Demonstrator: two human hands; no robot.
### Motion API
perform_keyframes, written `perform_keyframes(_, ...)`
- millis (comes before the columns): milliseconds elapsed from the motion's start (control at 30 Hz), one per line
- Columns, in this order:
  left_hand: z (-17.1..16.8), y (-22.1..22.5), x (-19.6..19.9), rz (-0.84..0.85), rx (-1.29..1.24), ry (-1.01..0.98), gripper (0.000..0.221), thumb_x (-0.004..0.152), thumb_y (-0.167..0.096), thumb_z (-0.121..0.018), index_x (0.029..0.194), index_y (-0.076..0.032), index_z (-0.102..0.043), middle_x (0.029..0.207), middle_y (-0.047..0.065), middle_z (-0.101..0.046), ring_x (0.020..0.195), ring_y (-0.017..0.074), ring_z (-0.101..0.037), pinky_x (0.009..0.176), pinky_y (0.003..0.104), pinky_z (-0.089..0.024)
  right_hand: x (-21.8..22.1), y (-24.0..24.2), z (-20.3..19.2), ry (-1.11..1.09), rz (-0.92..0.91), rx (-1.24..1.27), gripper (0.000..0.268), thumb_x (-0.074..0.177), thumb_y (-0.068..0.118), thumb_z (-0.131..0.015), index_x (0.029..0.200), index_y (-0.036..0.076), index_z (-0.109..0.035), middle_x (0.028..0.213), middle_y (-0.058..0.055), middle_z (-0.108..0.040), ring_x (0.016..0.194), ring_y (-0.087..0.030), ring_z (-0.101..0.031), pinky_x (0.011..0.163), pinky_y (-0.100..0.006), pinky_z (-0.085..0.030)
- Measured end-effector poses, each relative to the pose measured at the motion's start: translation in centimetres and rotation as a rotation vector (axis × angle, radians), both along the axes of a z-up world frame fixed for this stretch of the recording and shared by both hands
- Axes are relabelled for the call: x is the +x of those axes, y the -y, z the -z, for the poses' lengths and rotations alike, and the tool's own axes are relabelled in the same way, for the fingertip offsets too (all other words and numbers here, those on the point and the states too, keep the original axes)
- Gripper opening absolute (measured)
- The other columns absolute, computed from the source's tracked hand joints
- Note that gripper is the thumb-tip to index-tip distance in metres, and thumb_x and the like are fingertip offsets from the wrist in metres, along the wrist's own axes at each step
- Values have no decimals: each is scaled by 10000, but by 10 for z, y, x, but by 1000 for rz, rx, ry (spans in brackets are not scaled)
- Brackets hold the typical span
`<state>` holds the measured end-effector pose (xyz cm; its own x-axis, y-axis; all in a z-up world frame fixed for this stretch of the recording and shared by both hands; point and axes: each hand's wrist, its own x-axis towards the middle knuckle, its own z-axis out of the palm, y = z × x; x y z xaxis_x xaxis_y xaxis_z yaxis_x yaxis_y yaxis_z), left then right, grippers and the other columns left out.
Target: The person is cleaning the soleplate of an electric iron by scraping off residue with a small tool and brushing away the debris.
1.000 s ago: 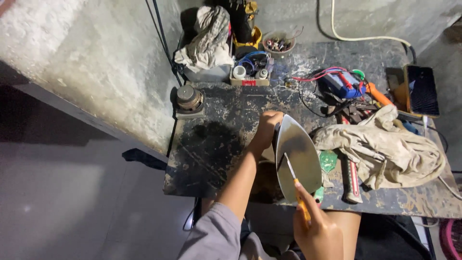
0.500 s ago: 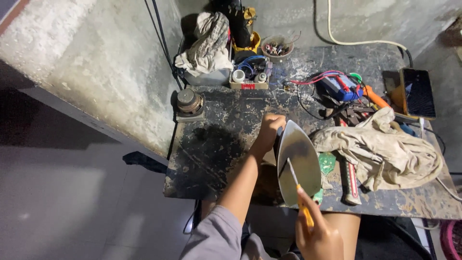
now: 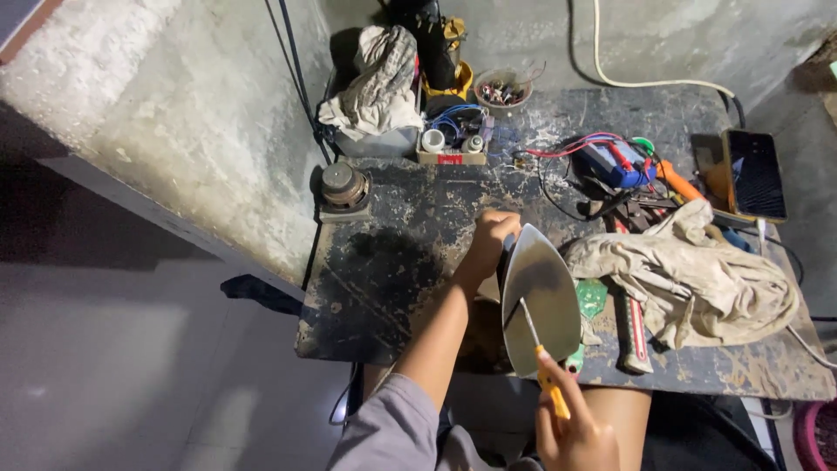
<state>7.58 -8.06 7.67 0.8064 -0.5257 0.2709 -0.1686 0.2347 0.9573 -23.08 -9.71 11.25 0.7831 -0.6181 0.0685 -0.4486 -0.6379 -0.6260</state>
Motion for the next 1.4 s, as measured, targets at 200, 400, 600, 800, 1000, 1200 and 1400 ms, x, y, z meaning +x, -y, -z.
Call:
perform_keyframes(200,-18,-5,-16,33,12,-29,357,820,-177,-497,499,-158,-343,502,-45,-314,515,87,-264,531,312,-197,5,-2,-33,-16,2,111,543,871,173,-624,1342,439,-666,554,1,-578,375,-95,-400,489,-223,-395)
perform_keyframes(400,-23,-9,-11,25,-28,-25,343,795,-152,-496,507,-167,-311,514,-54,-279,525,87,-235,536,308,-179,9,-6,-25,-40,35,64,548,863,205,-625,1330,489,-653,516,-17,-556,363,-104,-506,500,-217,-439)
perform_keyframes(600,-15,-13,-8,44,-52,-79,388,835,-178,-514,530,-188,-276,534,-77,-235,523,74,-203,519,309,-141,2,-15,-19,-118,51,127,528,841,224,-617,1273,522,-680,600,57,-651,361,-133,-510,485,-230,-472)
perform_keyframes(800,-19,-11,-11,62,-59,-78,387,841,-182,-508,519,-190,-295,519,-79,-257,506,74,-216,503,307,-149,19,-7,-28,-29,-56,41,542,848,223,-639,1335,462,-643,448,-28,-545,342,-144,-483,470,-276,-462)
perform_keyframes(1000,-14,-15,-11,47,-33,-140,393,855,-191,-507,545,-190,-266,546,-75,-241,532,72,-218,518,306,-151,-3,-18,-9,-80,15,16,540,850,220,-617,1307,505,-654,543,7,-653,373,-178,-594,482,-270,-485)
perform_keyframes(1200,-4,-6,-13,70,-48,-91,373,831,-186,-509,511,-189,-318,513,-74,-278,498,80,-232,500,302,-172,-9,-15,-9,-122,32,-33,550,851,246,-623,1325,526,-634,503,-18,-574,373,-204,-567,473,-292,-467)
perform_keyframes(1400,-8,-4,-15,70,-33,-25,345,803,-166,-497,487,-178,-358,480,-63,-298,479,85,-247,504,293,-201,18,0,-41,-123,-39,66,542,901,254,-614,1401,463,-580,534,-33,-657,386,-184,-594,503,-275,-463)
